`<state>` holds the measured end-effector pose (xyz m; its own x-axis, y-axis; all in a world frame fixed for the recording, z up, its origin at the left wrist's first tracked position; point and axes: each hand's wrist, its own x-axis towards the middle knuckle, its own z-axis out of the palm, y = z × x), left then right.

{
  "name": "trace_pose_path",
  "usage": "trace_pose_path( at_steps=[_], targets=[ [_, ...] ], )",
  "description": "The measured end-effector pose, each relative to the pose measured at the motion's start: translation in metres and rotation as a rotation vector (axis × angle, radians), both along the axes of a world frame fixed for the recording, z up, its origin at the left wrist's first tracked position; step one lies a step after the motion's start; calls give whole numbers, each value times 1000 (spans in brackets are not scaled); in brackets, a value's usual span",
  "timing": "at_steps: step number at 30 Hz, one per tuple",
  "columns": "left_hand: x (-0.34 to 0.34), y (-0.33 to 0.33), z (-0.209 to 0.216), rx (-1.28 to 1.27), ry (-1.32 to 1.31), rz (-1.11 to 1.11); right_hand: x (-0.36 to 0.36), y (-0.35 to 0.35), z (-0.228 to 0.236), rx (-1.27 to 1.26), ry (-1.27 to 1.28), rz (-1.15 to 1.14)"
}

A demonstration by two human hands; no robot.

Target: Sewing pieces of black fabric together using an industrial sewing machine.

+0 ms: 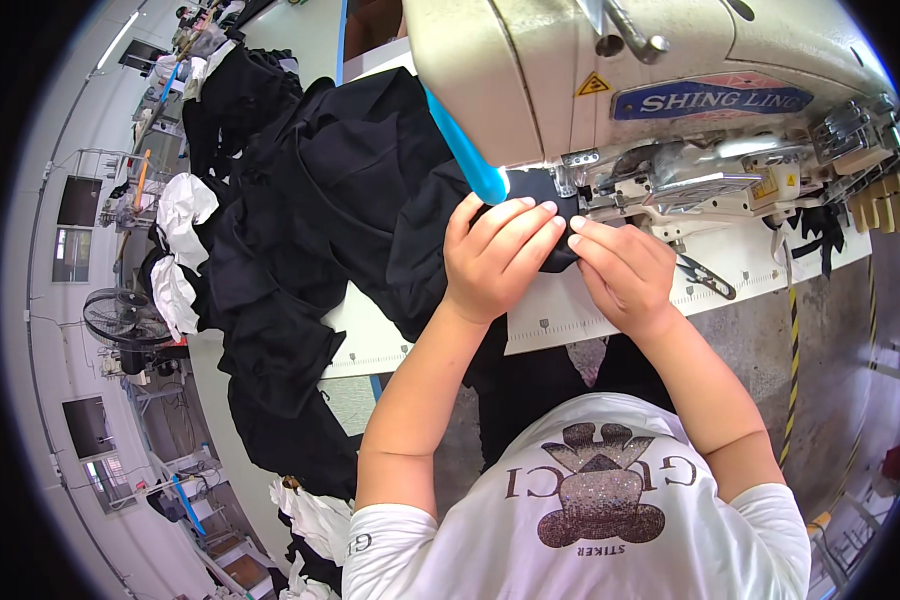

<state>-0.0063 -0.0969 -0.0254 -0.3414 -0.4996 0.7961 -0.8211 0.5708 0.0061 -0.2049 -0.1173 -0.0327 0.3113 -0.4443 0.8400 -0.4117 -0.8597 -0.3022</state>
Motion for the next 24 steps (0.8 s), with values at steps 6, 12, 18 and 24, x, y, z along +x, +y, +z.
trace_pose_path(
  at_steps=[6,12,18,24],
  targets=[
    [0,-2,-1,27,4,21,1,-2,2,34,-7,0],
    [0,-2,-2,-5,5,21,2,1,0,55,-19,-22],
    [0,-1,-1,14,25,23,3,0,0,49,-20,-18],
    [-1,-11,22,235,140,-91,4,-11,17,44,-30,-36]
  ],
)
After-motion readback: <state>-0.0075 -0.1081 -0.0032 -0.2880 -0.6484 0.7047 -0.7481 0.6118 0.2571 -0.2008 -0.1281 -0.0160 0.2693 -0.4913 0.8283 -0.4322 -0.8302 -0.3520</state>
